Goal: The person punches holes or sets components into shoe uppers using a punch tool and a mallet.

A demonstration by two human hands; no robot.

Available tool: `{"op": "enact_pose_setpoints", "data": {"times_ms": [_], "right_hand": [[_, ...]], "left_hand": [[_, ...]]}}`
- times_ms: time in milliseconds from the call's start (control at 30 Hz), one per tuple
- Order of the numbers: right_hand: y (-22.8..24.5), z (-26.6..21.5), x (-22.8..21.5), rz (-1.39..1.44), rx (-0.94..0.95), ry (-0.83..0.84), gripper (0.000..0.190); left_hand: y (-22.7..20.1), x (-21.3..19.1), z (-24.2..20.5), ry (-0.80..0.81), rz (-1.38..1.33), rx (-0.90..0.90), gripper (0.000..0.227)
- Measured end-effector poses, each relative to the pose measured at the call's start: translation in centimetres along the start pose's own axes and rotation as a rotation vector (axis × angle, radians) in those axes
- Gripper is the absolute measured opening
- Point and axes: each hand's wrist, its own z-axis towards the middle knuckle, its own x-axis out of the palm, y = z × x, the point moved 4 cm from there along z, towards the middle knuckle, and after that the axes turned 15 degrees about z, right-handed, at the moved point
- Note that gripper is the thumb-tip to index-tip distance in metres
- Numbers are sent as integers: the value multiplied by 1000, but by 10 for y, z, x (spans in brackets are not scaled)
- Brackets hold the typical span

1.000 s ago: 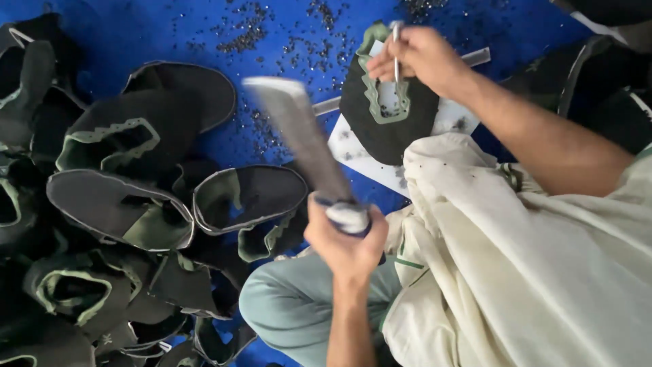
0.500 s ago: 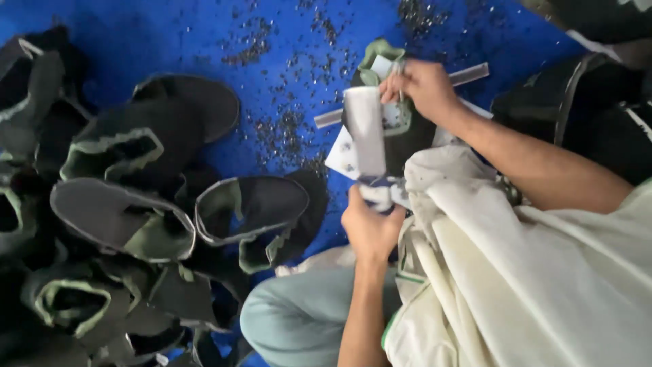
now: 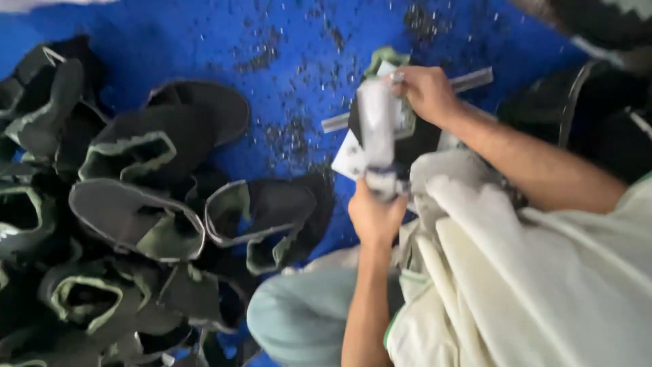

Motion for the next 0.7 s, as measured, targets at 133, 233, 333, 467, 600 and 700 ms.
{"op": "enact_pose_setpoints", "data": {"times_ms": [133,233,333,467,600,700], "right_hand": [[-31,18,-13,657,318,-289,17],[-39,29,-15,707,345,-302,19],[-42,35,-10,585,263,-240,17],[-9,15,-3,224,24,-152,17],[-14,11,-5,-61,-92,-71,22],[-52,27,-35,494,110,-271,20]], "left_hand": [[-37,-49,1,-62,-138,-124,37],[-92,-117,1,-268,-129,81,34],[-147,-174,5,-227,-337,253,43],[-75,-88,25,-159,-162,194,44],[-1,2,19,-24,40,48,47],[0,-14,-3,65,87,-77,43]]}}
